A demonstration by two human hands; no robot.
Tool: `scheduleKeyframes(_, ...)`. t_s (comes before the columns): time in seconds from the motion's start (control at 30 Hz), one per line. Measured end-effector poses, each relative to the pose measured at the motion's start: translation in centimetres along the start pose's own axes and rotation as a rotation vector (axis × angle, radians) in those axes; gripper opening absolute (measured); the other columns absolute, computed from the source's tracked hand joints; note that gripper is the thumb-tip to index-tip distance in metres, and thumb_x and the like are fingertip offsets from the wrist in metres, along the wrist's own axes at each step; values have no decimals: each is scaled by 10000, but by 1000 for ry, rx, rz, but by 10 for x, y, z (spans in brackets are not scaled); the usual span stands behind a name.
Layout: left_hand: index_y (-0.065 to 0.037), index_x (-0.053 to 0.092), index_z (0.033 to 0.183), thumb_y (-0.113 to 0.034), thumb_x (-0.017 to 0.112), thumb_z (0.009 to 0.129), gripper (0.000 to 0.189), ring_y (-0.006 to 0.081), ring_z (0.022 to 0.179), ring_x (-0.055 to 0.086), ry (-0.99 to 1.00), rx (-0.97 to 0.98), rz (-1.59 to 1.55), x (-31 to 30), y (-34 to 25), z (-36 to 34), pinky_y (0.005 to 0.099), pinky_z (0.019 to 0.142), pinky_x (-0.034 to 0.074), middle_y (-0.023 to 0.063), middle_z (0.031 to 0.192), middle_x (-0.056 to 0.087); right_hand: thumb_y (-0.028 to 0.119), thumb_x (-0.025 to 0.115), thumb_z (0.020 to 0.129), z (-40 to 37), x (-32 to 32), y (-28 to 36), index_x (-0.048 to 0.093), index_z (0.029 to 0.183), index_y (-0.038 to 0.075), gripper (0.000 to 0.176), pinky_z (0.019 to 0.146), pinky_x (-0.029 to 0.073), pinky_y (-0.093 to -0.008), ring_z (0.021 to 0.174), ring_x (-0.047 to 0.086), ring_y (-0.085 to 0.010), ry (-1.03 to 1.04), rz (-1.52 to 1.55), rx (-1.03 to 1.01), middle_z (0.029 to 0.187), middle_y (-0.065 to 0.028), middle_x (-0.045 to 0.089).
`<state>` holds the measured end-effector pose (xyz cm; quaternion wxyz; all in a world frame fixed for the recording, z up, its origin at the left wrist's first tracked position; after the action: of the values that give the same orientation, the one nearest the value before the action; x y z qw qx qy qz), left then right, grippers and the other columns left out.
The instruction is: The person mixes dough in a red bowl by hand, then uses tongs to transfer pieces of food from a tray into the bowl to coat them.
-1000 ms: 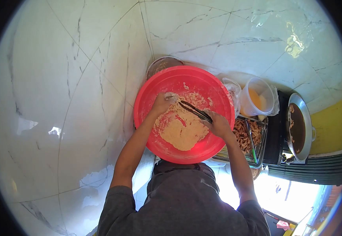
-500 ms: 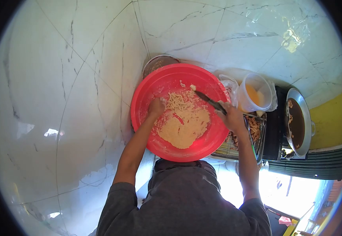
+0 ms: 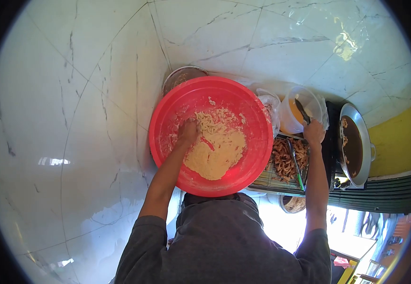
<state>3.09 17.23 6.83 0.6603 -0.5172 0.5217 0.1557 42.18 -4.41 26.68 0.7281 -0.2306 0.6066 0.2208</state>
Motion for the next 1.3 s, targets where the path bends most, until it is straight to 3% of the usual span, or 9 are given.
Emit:
scheduleKeyframes(0.13,-80,623,1019,-163,564,821,222,300,1021,556,-23,-24,64,20,-5,11,479,904,398,157,1070,585,319,607,805,23,10,-4,634,1066,118,330,970,362,-498,1091,562,-292,138,-143,0,1087,-112,635)
scheduleKeyframes(0.5,-72,611,999,-149,577,799,217,291,848,632,-143,-124,172,6,-7,13,420,849,400,128,812,667,361,639,788,52,31,0,607,1089,120,386,1009,327,-514,1128,548,-284,329,-217,-20,1152,-106,613)
scheduleKeyframes(0.7,-22,583,1072,-119,551,828,265,306,822,643,-98,-202,-13,-12,-2,12,407,833,436,162,848,669,260,594,802,49,28,6,640,1064,108,307,1019,332,-477,1131,553,-272,368,-201,-39,1162,-112,613)
scheduleKeyframes(0.8,10,552,1130,-79,558,824,319,296,825,653,-214,-117,-289,-7,7,12,376,762,484,175,846,673,258,593,798,49,31,7,637,1072,107,316,1020,330,-475,1122,560,-276,383,-189,-52,1164,-108,613)
scheduleKeyframes(0.9,21,590,1093,-60,588,812,292,243,798,661,-244,-112,-482,-7,12,13,326,699,498,165,840,679,251,591,795,49,32,6,634,1080,106,322,1016,331,-481,1110,569,-277,382,-165,-52,1154,-107,618)
scheduleKeyframes(1.0,46,635,977,-73,631,803,211,152,742,629,-27,-262,-448,-27,-6,4,295,664,477,130,812,676,316,616,790,49,34,1,619,1079,100,361,1001,339,-498,1088,576,-288,345,-143,-54,1132,-118,623)
scheduleKeyframes(1.1,43,657,875,-74,638,805,137,98,712,582,-101,-183,-556,-6,17,13,283,620,461,86,788,662,354,633,786,49,36,-5,611,1077,96,389,997,340,-507,1084,576,-292,334,-133,-49,1128,-123,621)
scheduleKeyframes(1.2,29,661,887,-79,629,819,131,106,701,583,-139,-154,-651,11,38,20,277,603,459,50,790,654,359,638,783,47,30,-7,611,1079,97,397,1001,337,-507,1092,570,-291,351,-120,-45,1137,-122,617)
scheduleKeyframes(1.3,53,651,942,-66,631,803,184,134,748,597,-72,-252,-817,22,47,19,283,667,459,96,804,668,364,640,781,47,30,-6,607,1083,97,404,1002,333,-515,1100,565,-292,361,-125,-51,1144,-123,613)
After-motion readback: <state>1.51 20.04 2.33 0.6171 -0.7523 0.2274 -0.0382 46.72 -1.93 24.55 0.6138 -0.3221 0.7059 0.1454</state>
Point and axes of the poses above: each hand's wrist, its own z-axis towards the middle knuckle, its own x-axis out of the palm, y = z × x, the point moved 5 cm from there along z, towards the middle knuckle
